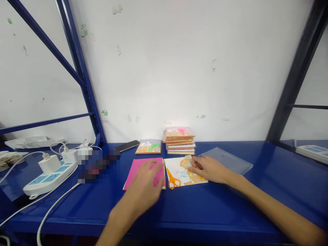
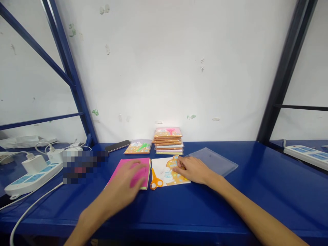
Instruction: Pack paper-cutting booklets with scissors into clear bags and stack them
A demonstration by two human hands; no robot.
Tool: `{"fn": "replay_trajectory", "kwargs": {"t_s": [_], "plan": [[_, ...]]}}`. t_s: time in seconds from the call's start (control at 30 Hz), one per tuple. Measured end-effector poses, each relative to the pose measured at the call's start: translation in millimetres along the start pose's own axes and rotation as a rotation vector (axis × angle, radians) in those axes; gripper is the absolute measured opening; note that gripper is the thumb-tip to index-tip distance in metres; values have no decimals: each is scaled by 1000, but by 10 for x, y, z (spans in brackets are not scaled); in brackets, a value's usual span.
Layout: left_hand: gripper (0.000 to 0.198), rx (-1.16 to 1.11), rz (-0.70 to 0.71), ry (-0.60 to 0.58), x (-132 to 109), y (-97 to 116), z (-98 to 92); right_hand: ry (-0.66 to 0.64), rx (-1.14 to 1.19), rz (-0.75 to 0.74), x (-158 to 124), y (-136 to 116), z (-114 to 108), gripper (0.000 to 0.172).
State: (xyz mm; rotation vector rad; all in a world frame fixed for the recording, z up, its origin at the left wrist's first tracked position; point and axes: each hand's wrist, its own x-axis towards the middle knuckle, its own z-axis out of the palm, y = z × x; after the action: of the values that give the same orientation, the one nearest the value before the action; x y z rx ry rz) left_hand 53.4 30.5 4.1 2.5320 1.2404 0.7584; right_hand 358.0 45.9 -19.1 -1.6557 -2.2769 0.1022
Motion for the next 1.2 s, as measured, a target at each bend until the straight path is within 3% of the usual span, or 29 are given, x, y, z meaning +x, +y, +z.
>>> {"fn": "replay_trajectory", "kwargs": {"t_s": [0.1, 0.2, 0.5, 0.7, 0.83, 0.93, 0.97, 1.1, 1.2], "plan": [[39, 22, 141, -107, -49, 249, 239, -28, -7, 38, 20, 62, 0, 41], [34, 56, 178, -151, -52, 303, 344, -78, 48, 97, 28, 147, -27, 43], [30, 28, 159, -106, 5, 212, 228, -92, 123, 140, -22, 258, -120, 44], [32, 15, 159, -50, -1, 105, 158, -25, 14, 208, -13, 178, -145, 53], [40, 181, 20, 8, 168, -137, -52, 43, -34, 237, 8, 105, -181, 57], [41, 394, -204, -114, 528, -383, -200, 83, -62, 232, 21, 54, -174, 56], [43, 419, -262, -104, 678, -477, -226, 92, -70, 229, 22, 38, -164, 56], [60, 442, -490, -62, 1195, -868, -185, 105, -93, 212, 17, -14, -112, 58], [67, 409, -588, -46, 1348, -1098, -77, 103, -101, 205, 13, -32, -79, 58]]}}
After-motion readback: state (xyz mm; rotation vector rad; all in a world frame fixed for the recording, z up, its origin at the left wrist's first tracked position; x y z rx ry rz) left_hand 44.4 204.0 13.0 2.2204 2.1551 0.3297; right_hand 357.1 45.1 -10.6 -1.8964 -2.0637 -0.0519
